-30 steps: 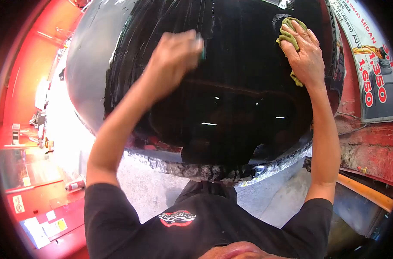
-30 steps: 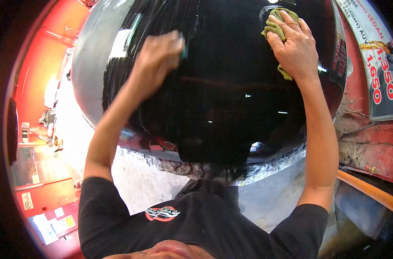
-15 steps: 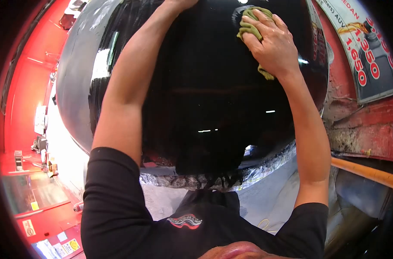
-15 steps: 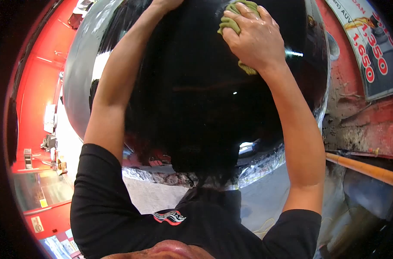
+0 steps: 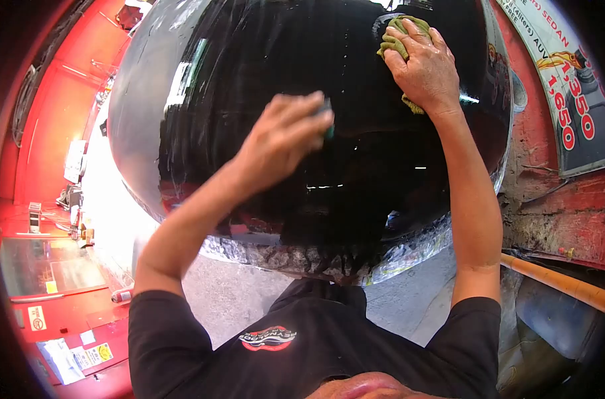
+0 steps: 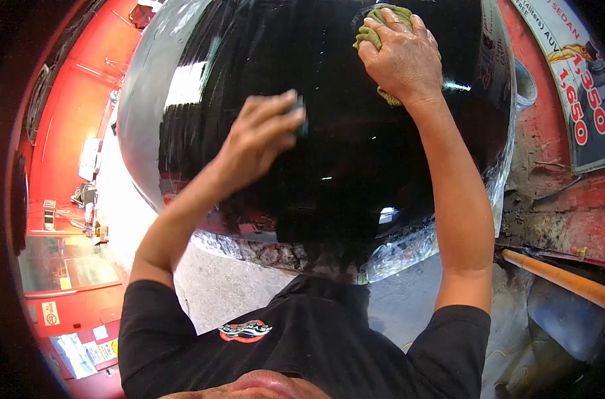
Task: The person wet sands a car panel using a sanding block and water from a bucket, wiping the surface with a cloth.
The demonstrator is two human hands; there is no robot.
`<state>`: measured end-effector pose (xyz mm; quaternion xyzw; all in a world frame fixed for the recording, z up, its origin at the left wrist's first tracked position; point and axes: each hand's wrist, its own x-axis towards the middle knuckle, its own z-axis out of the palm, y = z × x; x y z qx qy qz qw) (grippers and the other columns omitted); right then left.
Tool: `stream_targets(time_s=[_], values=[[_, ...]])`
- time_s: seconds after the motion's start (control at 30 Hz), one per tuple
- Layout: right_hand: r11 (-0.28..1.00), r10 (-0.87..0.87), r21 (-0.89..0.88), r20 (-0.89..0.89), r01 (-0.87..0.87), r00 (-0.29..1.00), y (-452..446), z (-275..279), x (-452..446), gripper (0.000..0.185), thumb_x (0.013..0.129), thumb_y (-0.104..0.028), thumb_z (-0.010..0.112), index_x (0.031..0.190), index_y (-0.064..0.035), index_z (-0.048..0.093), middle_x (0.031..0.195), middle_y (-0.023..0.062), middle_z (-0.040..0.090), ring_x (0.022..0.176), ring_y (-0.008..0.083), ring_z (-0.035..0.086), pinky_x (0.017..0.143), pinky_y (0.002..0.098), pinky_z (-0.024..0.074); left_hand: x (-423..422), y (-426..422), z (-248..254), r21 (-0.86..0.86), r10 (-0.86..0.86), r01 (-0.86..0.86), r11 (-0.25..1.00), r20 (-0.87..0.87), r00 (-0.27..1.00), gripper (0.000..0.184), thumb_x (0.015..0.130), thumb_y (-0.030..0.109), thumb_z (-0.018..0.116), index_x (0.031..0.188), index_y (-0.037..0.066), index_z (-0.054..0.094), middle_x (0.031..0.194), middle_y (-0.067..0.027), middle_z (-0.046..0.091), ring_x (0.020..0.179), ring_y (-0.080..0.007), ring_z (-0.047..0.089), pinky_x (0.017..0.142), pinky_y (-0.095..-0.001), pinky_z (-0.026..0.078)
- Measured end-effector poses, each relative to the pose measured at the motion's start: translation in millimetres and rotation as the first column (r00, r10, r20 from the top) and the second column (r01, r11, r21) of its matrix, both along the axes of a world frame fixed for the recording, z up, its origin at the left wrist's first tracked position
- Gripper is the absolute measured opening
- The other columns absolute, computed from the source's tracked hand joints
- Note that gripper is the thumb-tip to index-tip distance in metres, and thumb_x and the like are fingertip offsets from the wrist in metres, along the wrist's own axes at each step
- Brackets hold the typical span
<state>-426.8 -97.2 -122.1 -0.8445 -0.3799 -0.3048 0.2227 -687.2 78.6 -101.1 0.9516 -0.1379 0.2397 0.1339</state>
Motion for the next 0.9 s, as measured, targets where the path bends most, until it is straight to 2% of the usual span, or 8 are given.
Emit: stream_targets(time_s=[0.17,0.23,0.27,0.37,0.4,0.53,0.63,0.9], values=[[0.995,-0.095,0.012,0.119,0.095,0.988,-6,0,10,0.048,0.098,-0.039,0.054,0.133,-0.0117,0.072,0.143,0.0140,0.065,0.136,0.0382,0.057,0.122,0.0511,0.0349,195,59,24,0.183,-0.111,0.073,0.980,0.208,0.972,0.029,0.094,0.011,0.073,0.122,0.006,0.073,0.128,-0.0157,0.072,0.117,-0.0372,0.065,0.103,-0.0445,0.051],[0.983,-0.127,-0.100,0.244,0.156,0.961,-13,-1,11,0.047,0.098,-0.037,0.054,0.128,-0.0060,0.073,0.138,0.0162,0.069,0.132,0.0384,0.060,0.121,0.0512,0.0364,251,66,25,0.116,-0.065,0.042,0.992,0.207,0.976,0.012,0.092,0.017,0.068,0.097,0.006,0.073,0.098,-0.0173,0.073,0.097,-0.0385,0.068,0.090,-0.0498,0.048],[0.987,-0.133,0.104,0.140,0.119,0.981,-8,-2,11,0.040,0.098,-0.033,0.057,0.119,-0.0042,0.075,0.134,0.0139,0.070,0.131,0.0372,0.061,0.118,0.0542,0.0385,264,64,22,0.091,-0.046,0.024,0.996,0.254,0.966,0.012,0.092,0.016,0.068,0.097,0.006,0.073,0.098,-0.0175,0.073,0.098,-0.0383,0.068,0.091,-0.0494,0.048],[0.980,-0.138,0.141,-0.037,0.142,0.990,-12,10,-2,0.038,0.094,-0.032,0.065,0.124,-0.0099,0.071,0.141,0.0176,0.064,0.135,0.0348,0.057,0.119,0.0484,0.0379,259,54,16,0.047,0.020,-0.035,0.998,0.294,0.955,0.012,0.091,0.015,0.068,0.097,0.006,0.074,0.099,-0.0180,0.074,0.100,-0.0377,0.069,0.093,-0.0484,0.048],[0.988,-0.074,0.147,0.141,0.053,0.987,-14,-9,21,0.035,0.096,-0.030,0.061,0.117,-0.0057,0.075,0.134,0.0132,0.071,0.131,0.0368,0.061,0.116,0.0549,0.0397,247,48,17,0.051,0.034,-0.049,0.998,0.261,0.965,0.013,0.091,0.015,0.068,0.097,0.006,0.075,0.100,-0.0182,0.074,0.101,-0.0374,0.069,0.093,-0.0482,0.048],[0.970,0.006,-0.237,0.235,0.051,0.972,-60,-20,24,0.050,0.101,-0.041,0.052,0.138,-0.0124,0.070,0.150,0.0127,0.061,0.145,0.0410,0.049,0.124,0.0535,0.0332,132,10,4,0.088,-0.008,-0.013,0.996,0.239,0.971,0.028,0.096,0.013,0.072,0.123,0.008,0.074,0.133,-0.0153,0.070,0.120,-0.0353,0.063,0.104,-0.0461,0.051],[0.994,-0.052,0.093,-0.013,0.053,0.999,-75,-18,-18,0.050,0.100,-0.041,0.055,0.137,-0.0132,0.071,0.149,0.0127,0.062,0.144,0.0407,0.050,0.124,0.0525,0.0331,71,-5,-5,0.024,0.004,-0.006,1.000,0.090,0.996,0.034,0.096,0.010,0.072,0.130,0.010,0.073,0.142,-0.0175,0.065,0.126,-0.0355,0.061,0.107,-0.0469,0.050],[0.985,-0.073,0.153,-0.067,0.082,0.995,-74,-14,-28,0.049,0.098,-0.041,0.056,0.135,-0.0123,0.072,0.149,0.0124,0.062,0.142,0.0442,0.049,0.124,0.0538,0.0326,269,46,11,0.159,0.002,-0.038,0.987,0.221,0.975,0.030,0.098,0.015,0.071,0.127,0.009,0.073,0.131,-0.0172,0.071,0.119,-0.0359,0.065,0.106,-0.0448,0.050]])
